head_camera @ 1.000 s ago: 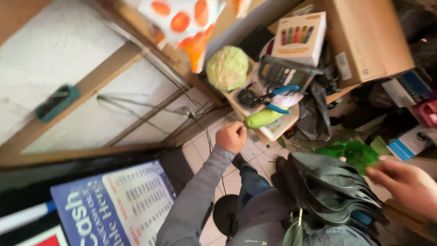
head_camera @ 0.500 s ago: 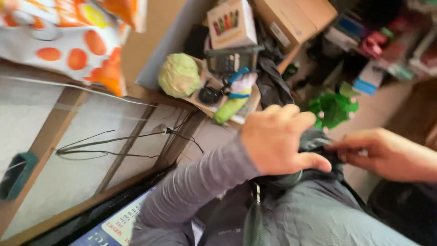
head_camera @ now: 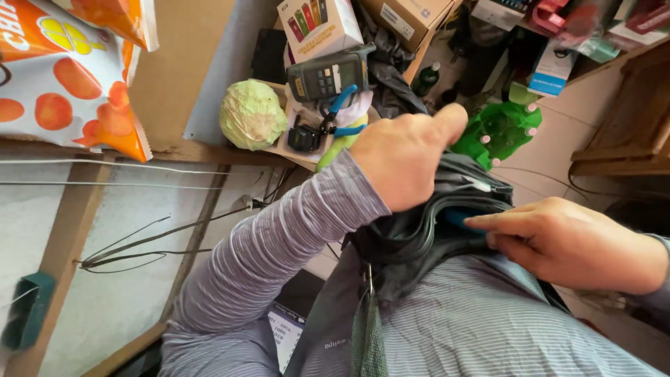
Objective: The person is preparing a fiber optic cable or similar wire using pliers and then testing or configuring it with an electronic testing device.
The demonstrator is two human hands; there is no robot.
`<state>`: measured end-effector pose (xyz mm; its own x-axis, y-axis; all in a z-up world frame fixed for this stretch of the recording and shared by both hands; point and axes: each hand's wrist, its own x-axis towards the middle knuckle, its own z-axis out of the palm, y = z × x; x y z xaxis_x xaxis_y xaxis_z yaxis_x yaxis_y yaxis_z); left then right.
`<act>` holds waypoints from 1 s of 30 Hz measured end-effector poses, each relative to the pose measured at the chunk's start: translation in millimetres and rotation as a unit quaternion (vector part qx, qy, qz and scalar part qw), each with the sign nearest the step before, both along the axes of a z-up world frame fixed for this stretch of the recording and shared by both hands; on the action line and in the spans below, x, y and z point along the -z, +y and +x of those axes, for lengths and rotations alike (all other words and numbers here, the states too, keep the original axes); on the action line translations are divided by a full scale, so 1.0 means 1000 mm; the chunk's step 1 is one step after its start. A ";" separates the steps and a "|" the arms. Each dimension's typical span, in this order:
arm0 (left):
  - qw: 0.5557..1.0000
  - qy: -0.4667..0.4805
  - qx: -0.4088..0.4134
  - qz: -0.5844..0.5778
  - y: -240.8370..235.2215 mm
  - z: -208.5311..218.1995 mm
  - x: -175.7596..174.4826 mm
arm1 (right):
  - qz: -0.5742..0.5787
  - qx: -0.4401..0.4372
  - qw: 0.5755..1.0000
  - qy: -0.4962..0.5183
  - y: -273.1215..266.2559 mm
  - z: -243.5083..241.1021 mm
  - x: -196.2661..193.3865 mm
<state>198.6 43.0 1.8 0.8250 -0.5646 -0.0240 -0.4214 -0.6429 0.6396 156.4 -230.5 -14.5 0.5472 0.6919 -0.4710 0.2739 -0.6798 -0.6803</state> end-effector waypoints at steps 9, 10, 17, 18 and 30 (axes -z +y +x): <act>0.983 -0.033 -0.105 -0.145 0.018 0.010 0.016 | 0.102 0.002 0.970 -0.220 0.097 -0.016 -0.012; 0.981 0.001 -0.117 -0.154 0.022 0.009 0.017 | 0.106 0.001 0.964 -0.243 0.107 -0.017 -0.012; 0.955 0.018 -0.185 -0.232 0.037 0.000 0.042 | -0.119 0.025 0.985 -0.126 0.151 -0.014 -0.012; 0.942 0.016 -0.242 -0.234 0.035 -0.002 0.039 | -0.118 0.047 0.985 -0.117 0.153 -0.015 -0.012; 0.898 -0.041 -0.307 -0.312 0.017 -0.020 0.038 | -0.205 0.120 0.969 -0.070 0.112 -0.023 -0.002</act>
<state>179.0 59.8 -35.9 0.9700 0.1150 0.2143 -0.1722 -0.2977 0.9390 133.8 -118.5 -12.5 0.7471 0.3073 -0.5894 0.1442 -0.9405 -0.3076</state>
